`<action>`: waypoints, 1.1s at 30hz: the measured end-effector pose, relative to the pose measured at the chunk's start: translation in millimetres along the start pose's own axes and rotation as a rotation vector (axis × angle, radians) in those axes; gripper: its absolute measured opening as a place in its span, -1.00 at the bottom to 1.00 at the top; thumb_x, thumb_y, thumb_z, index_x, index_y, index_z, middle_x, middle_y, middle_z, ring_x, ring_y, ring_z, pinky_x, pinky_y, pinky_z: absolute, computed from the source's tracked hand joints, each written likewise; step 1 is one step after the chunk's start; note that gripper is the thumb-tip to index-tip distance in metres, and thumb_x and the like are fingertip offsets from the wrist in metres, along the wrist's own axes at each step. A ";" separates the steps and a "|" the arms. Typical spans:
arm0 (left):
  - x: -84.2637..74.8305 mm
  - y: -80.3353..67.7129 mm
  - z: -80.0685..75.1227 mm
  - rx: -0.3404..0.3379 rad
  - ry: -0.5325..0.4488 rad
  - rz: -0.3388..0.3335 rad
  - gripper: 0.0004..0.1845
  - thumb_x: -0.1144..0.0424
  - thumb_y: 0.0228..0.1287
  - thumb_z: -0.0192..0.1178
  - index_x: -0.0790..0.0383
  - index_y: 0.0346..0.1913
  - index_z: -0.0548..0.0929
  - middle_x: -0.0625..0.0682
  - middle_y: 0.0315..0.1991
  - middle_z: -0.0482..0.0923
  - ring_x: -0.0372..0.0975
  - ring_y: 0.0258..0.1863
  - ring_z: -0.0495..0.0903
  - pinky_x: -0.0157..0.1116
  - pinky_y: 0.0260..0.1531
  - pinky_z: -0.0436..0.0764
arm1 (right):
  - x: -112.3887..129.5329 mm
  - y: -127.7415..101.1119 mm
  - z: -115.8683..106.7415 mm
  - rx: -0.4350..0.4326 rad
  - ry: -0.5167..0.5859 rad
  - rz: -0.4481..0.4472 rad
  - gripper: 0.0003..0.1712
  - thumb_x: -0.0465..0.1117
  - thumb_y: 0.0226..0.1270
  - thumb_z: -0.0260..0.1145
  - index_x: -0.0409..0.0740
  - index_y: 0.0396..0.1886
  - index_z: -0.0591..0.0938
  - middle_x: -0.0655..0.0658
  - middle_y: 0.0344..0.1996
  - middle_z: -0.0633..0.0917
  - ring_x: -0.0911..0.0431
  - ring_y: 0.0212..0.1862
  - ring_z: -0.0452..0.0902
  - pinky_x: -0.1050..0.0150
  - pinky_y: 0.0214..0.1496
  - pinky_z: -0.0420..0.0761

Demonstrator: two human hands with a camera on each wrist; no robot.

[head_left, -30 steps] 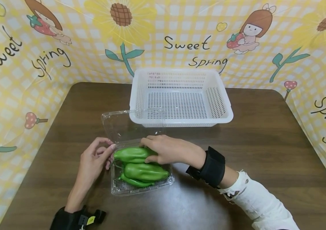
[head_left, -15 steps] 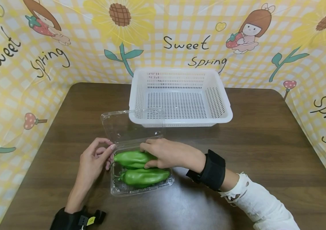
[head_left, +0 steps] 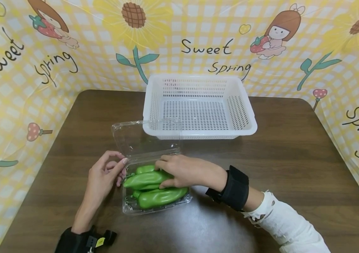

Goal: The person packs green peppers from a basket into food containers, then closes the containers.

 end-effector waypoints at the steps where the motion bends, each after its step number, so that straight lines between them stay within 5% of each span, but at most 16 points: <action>1: 0.1 -0.2 0.0 0.001 -0.002 -0.001 -0.76 0.14 0.42 0.20 0.15 0.03 0.53 0.15 -0.55 0.63 -0.10 -0.74 0.54 -0.24 -0.75 0.57 | -0.3 -0.2 0.3 0.000 -0.001 0.001 -0.47 0.13 0.33 0.35 -0.08 0.13 0.54 -0.07 0.01 0.60 0.14 -0.04 0.59 0.32 0.08 0.65; 25: -0.7 -0.5 1.0 -0.002 0.032 0.002 -0.76 0.14 0.43 0.20 0.13 0.04 0.53 0.15 -0.54 0.65 -0.12 -0.73 0.55 -0.24 -0.75 0.57 | -0.1 -5.4 -0.3 -0.026 -0.009 -0.026 -0.48 0.12 0.34 0.34 -0.13 0.10 0.53 -0.08 -0.03 0.65 0.15 -0.07 0.62 0.36 0.03 0.65; 33: -0.6 0.7 2.3 0.003 0.027 0.008 -0.77 0.15 0.43 0.20 0.13 0.04 0.52 0.16 -0.54 0.64 -0.12 -0.74 0.54 -0.24 -0.75 0.57 | -3.5 -12.6 -5.9 -0.113 0.017 -0.046 -0.43 0.20 0.47 0.15 -0.16 0.15 0.56 -0.05 -0.08 0.66 0.20 -0.11 0.61 0.39 0.00 0.64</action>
Point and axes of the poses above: each hand's wrist, its own y-axis towards the middle knuckle, its own z-axis out of the palm, x = y × z, the point moved 2 cm from there along y, towards the middle knuckle
